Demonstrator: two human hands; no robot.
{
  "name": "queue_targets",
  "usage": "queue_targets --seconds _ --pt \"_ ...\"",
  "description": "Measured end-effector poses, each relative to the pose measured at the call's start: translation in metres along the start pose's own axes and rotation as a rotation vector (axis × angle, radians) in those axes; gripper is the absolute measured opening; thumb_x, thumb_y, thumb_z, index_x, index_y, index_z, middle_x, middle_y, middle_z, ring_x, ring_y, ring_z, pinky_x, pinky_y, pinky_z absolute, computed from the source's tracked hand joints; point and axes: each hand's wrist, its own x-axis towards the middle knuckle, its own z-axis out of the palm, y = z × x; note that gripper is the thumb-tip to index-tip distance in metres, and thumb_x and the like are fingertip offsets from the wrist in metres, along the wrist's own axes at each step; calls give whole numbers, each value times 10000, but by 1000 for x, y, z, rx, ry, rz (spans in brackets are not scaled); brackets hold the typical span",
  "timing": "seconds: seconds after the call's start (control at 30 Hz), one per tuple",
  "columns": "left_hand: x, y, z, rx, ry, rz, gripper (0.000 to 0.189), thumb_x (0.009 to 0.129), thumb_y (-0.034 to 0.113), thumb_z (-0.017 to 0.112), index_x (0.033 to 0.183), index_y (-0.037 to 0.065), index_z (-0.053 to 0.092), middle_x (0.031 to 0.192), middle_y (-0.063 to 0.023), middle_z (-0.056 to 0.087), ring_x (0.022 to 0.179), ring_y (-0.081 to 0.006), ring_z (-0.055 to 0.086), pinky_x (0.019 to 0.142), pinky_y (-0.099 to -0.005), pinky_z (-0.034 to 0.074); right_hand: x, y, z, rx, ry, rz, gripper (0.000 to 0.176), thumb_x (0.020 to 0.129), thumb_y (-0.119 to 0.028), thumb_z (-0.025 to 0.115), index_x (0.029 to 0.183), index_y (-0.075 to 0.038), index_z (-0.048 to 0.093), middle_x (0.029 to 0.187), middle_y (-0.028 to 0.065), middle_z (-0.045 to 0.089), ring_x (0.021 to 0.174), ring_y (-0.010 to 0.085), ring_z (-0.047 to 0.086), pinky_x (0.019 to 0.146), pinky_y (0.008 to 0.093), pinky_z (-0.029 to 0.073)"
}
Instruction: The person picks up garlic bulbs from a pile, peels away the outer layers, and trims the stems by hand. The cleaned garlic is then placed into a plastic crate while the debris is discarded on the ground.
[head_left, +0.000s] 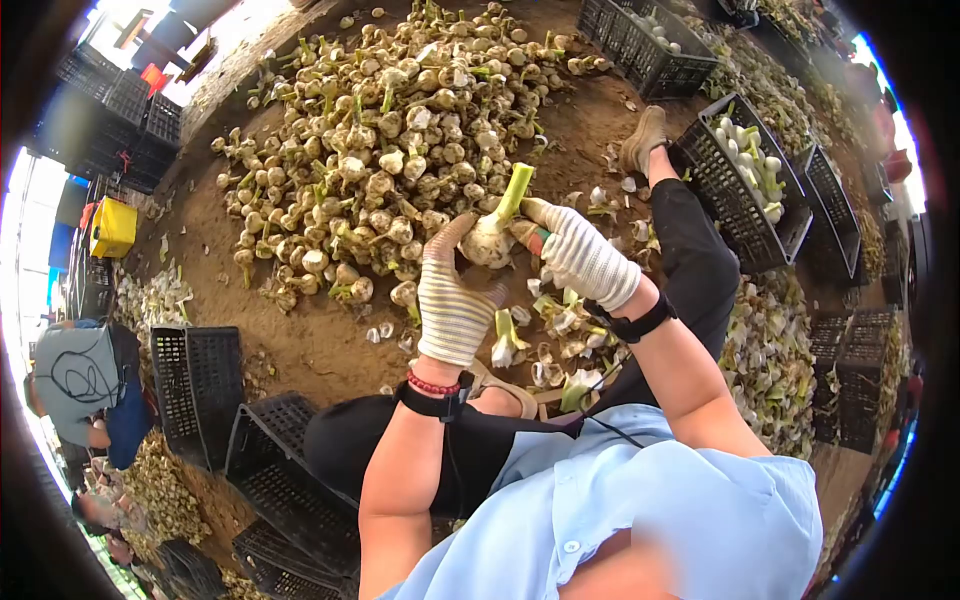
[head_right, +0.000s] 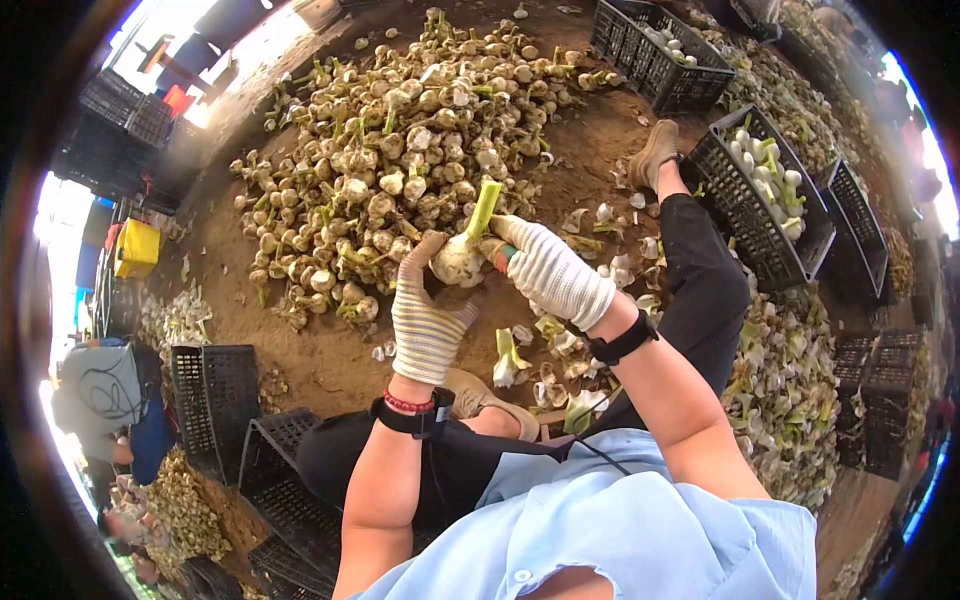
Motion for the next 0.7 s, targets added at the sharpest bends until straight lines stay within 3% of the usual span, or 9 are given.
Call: queue_targets --seconds 0.1,0.17,0.2,0.23,0.3,0.4,0.5,0.57,0.7 --pt "6 3 1 -67 -10 -57 696 763 -51 730 1377 21 411 1242 -154 540 1047 -235 617 942 -304 540 4 -25 -9 9 -42 219 285 964 -133 567 1185 43 599 904 68 648 809 101 523 772 278 464" --pt "11 -2 -7 -855 4 -525 581 901 156 667 1398 39 389 1166 -162 588 1033 -245 628 918 -325 561 -2 -36 -13 14 -13 439 285 959 -162 595 1158 39 625 879 30 650 785 71 508 752 259 460" --pt "10 -16 -12 -1011 -187 -499 516 982 398 561 1356 59 458 1074 -122 641 981 -230 646 824 -328 588 -8 -37 -12 220 -6 375 272 954 -176 624 1145 15 658 877 -16 658 770 34 513 711 240 469" --pt "12 -22 -6 -1010 -178 -498 516 982 398 561 1356 59 458 1074 -122 641 981 -230 646 824 -328 588 -13 -37 -11 222 -15 376 272 954 -176 624 1145 15 658 877 -16 658 770 34 513 711 240 469" --pt "18 -31 10 -849 155 -835 528 997 518 487 1261 66 559 1019 -82 668 921 -209 655 743 -316 578 -21 -35 -10 585 -91 380 297 947 -185 646 1172 8 664 937 -30 677 817 29 561 730 215 484" --pt "14 -63 11 -298 213 -458 166 993 208 589 1095 86 640 1013 -50 664 885 -137 596 741 -270 531 -27 -20 -20 726 -52 495 319 931 -171 663 1191 14 658 1001 -13 690 884 51 606 791 211 498" --pt "14 -13 20 -174 6 -146 251 877 117 744 1095 56 635 990 -59 638 876 -133 575 747 -281 534 -34 -3 -20 256 11 300 254 937 -101 582 1152 10 658 923 -20 673 785 73 576 717 241 491" --pt "10 -10 27 -257 -6 -181 325 836 163 796 1096 43 641 990 -52 640 851 -124 575 742 -269 534 -40 -16 -16 84 -34 305 240 945 -93 553 1138 5 658 897 -30 658 785 71 564 719 237 479" --pt "20 -21 3 -457 203 -585 350 868 292 778 1051 20 656 910 -17 655 832 -117 594 740 -276 517 -51 -19 -43 335 31 443 218 943 -84 568 1114 11 666 873 -3 672 765 48 574 676 222 473"
